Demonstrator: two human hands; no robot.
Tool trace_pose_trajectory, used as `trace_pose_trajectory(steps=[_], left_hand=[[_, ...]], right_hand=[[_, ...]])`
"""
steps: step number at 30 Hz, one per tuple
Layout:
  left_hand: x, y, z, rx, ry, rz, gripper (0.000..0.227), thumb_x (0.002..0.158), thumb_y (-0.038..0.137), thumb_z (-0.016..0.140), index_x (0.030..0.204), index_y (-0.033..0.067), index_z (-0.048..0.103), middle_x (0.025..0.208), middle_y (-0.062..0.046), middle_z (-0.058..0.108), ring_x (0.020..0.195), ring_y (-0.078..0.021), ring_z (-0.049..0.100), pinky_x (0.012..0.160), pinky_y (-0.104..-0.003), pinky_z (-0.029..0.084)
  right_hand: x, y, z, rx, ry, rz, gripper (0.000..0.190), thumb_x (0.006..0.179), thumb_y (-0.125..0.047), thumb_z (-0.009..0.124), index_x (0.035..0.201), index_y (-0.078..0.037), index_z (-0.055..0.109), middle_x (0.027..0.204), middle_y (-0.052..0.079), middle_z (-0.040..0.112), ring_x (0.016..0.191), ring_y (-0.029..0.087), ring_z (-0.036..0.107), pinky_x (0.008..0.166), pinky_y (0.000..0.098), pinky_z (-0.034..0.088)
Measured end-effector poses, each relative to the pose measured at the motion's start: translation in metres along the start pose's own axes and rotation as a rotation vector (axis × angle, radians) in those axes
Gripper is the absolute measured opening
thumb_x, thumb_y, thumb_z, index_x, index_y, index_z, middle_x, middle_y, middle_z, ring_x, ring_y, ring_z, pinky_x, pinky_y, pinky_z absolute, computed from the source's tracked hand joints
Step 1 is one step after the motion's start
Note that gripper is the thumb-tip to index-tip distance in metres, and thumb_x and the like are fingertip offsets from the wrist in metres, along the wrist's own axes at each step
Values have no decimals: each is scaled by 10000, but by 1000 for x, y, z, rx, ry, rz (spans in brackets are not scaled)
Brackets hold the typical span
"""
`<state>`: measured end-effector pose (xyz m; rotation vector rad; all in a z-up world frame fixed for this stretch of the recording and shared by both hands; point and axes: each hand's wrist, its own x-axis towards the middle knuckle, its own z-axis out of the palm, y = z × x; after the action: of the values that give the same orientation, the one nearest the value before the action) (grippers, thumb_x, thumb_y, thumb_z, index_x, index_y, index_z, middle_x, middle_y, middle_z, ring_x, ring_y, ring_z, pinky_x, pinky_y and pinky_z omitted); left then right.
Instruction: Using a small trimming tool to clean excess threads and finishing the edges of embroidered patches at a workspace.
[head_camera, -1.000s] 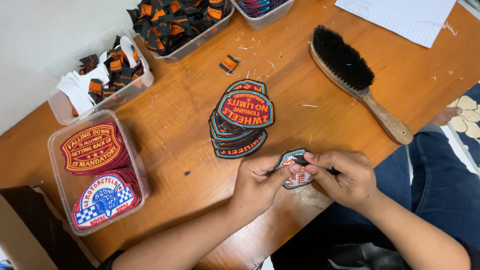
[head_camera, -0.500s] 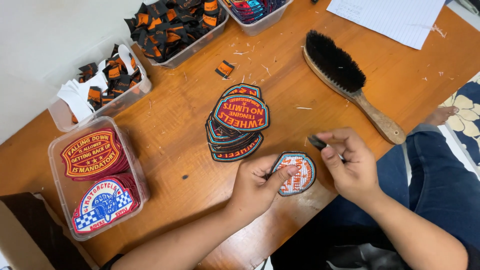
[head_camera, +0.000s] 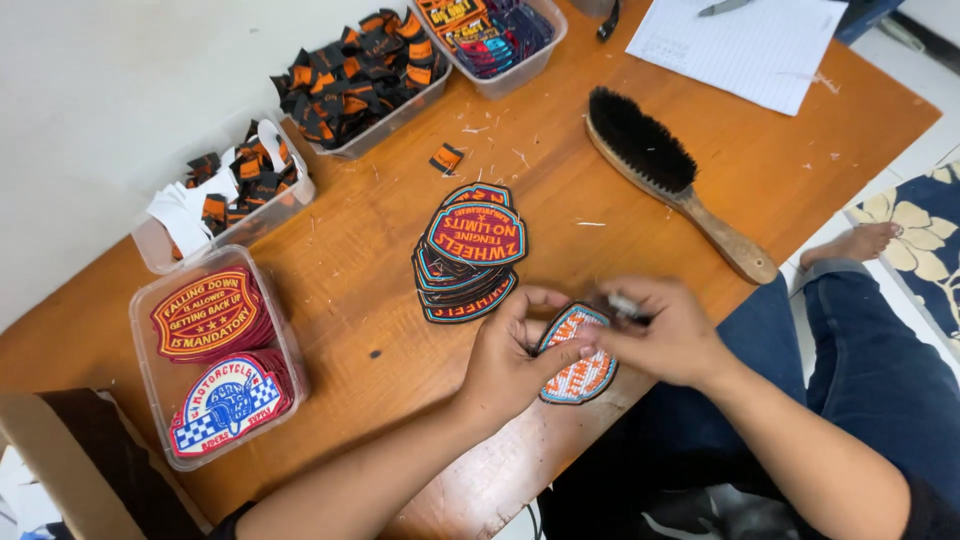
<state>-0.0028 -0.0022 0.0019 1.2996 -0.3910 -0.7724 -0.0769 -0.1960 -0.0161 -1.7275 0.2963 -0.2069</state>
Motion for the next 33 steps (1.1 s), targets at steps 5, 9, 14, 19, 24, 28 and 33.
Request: trace_pose_trajectory(steps=[5,9,14,19,24,28,33], left_hand=[[2,-2,-3,-54,-33,24,692,751,56,885,1324,37,496,851,-160,757,750,-115,663,678,-218,587],[5,-2,-4,-132,-39,69,665,742,17,878,1309,19,529,934,-168,755,838,-141,705,736,-248,618],[12,-32,-8,-102,-55,134,509,768,-12,847,1234,0,643,925,-152,763,857,-131,697,752,-257,615],[9,-11,-3,-133,99,204,372,769,-12,850,1112,3,706,896,-111,783,796,-99,715,690,-190,596],[4,3,0,-164,183,235,290,792,-33,826,1070,-23,742,808,-92,771,715,-75,686,635,-195,583],[2,1,-3,-172,204,224,305,797,-6,829,1089,-32,744,712,-115,738,551,-91,654,486,-174,530],[3,4,-4,-270,186,175,267,942,58,698,1184,-55,716,716,-98,668,573,-99,589,456,-208,526]], right_hand=[[4,-14,-3,-17,34,-33,76,890,-70,763,958,-50,790,679,5,691,710,66,545,628,220,479],[5,-11,-3,147,194,-18,111,1005,-92,667,1002,-20,751,574,-26,498,515,31,442,478,174,342],[7,-2,-2,71,187,-85,139,826,-65,841,936,-46,759,638,-9,639,605,48,532,580,180,408],[6,-22,8,331,357,-36,103,1012,-81,654,933,-26,691,512,-53,374,395,15,315,384,168,252],[5,-13,3,285,335,-70,92,1020,-58,623,999,25,657,498,-13,391,395,34,329,394,174,276],[1,-18,3,202,255,-82,156,918,-38,737,1043,30,673,541,31,524,400,31,422,389,173,331],[5,-3,-1,149,223,-78,73,966,-30,667,985,6,728,491,-19,449,426,10,362,409,155,282]])
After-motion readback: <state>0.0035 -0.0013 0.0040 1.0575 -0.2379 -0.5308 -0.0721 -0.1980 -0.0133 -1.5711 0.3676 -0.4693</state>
